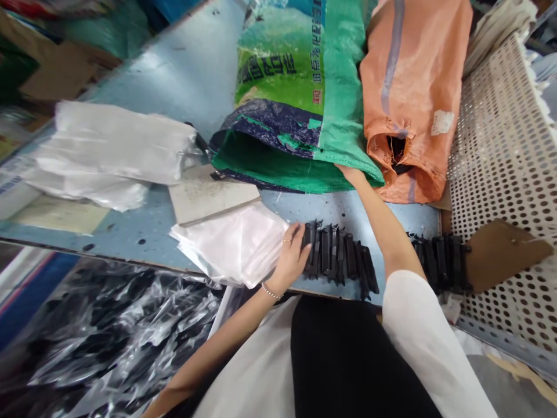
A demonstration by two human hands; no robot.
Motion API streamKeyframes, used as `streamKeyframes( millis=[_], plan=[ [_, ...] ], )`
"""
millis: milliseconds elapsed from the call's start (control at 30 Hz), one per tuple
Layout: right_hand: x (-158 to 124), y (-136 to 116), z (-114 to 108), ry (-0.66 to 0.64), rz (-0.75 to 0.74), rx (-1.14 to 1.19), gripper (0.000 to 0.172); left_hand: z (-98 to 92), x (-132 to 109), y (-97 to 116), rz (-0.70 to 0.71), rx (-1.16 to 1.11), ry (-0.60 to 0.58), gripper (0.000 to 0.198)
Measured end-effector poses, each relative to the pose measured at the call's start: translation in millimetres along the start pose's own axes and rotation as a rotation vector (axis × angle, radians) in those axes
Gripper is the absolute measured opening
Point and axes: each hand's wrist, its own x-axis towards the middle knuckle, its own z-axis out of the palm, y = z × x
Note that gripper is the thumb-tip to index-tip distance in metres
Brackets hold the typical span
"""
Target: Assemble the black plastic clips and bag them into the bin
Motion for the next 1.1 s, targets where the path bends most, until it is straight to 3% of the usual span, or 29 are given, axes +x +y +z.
streamKeyframes(
  millis=[133, 200, 300, 400, 533, 633, 767, 867, 933, 1100],
  plan=[
    [-71, -14, 24, 0.258, 0.255, 0.256, 0.037, -11.5, 8, 14, -0.025, -0.234, 0.013, 0.05],
    [-119, -39, 49, 0.315, 0.363, 0.489, 0.038, -11.5, 16, 25, -0.128, -0.511, -0.004, 0.057],
    [-179, -85, 86, 0.227, 0.332, 0.567, 0.051, -8.5, 29, 43, -0.255, -0.895, -0.093, 0.064],
    [-207, -116, 100, 0.164, 0.194, 0.301, 0.053, -10.0, 31, 59, -0.293, -0.959, -0.111, 0.058],
    [-200, -129, 85, 0.259, 0.194, 0.107, 0.049, -17.1, 17, 69, -0.24, -0.434, 0.058, 0.076],
    [-183, -132, 80, 0.287, 0.247, -0.02, 0.05, -22.8, 3, 73, -0.152, -0.157, 0.021, 0.073],
    [-168, -134, 88, 0.309, 0.152, -0.033, 0.04, -41.4, -13, 77, -0.053, -0.396, -0.167, 0.082],
    [-165, -130, 91, 0.284, 0.038, -0.035, 0.049, -60.1, -21, 79, -0.127, -0.637, -0.336, 0.085],
    [-164, -126, 87, 0.264, -0.045, -0.129, 0.053, -69.1, -24, 81, -0.216, -0.693, -0.339, 0.084],
    [-155, -116, 61, 0.14, -0.337, -0.563, 0.034, -76.0, -31, 89, -0.312, -0.747, -0.321, 0.094]
  ],
)
